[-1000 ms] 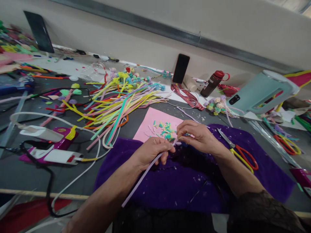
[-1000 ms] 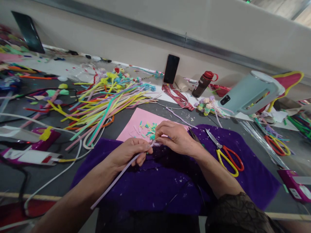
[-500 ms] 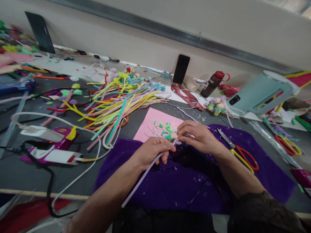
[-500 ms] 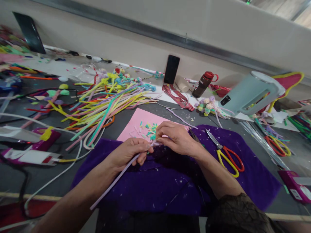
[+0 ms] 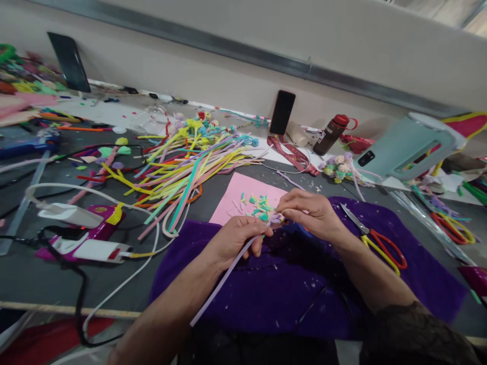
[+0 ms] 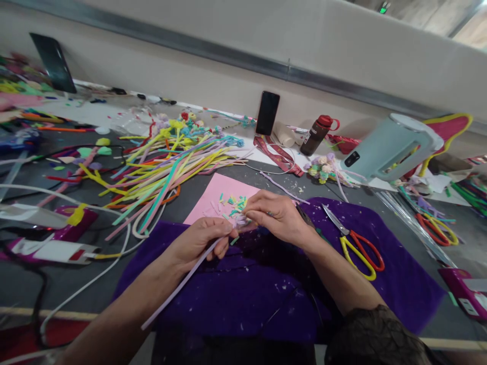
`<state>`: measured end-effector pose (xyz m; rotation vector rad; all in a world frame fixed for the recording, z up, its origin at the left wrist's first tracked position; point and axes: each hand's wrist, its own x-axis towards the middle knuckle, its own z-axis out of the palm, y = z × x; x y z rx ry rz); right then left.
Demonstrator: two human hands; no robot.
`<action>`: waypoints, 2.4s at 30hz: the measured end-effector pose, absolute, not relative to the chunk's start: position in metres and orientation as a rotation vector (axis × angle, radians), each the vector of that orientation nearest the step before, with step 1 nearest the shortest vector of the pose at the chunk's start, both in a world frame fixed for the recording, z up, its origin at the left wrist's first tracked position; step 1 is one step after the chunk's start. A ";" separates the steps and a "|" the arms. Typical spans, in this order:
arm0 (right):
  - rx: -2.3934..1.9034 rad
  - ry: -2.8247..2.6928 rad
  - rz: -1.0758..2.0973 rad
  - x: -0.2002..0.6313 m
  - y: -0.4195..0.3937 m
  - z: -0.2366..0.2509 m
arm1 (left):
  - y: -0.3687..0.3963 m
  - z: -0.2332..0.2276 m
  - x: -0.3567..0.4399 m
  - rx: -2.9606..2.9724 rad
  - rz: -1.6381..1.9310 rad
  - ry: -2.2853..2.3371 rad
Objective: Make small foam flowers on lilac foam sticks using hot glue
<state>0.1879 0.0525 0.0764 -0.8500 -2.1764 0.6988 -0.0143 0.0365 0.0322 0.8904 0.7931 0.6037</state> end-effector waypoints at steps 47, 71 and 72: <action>-1.063 -1.498 1.678 0.142 0.024 0.040 | 0.034 0.025 -0.005 0.724 1.012 0.706; -0.925 -2.095 1.035 0.172 0.037 0.069 | 0.029 0.035 -0.009 1.054 0.741 0.877; -0.919 -2.101 1.034 0.172 0.037 0.069 | 0.028 0.035 -0.008 1.060 0.740 0.881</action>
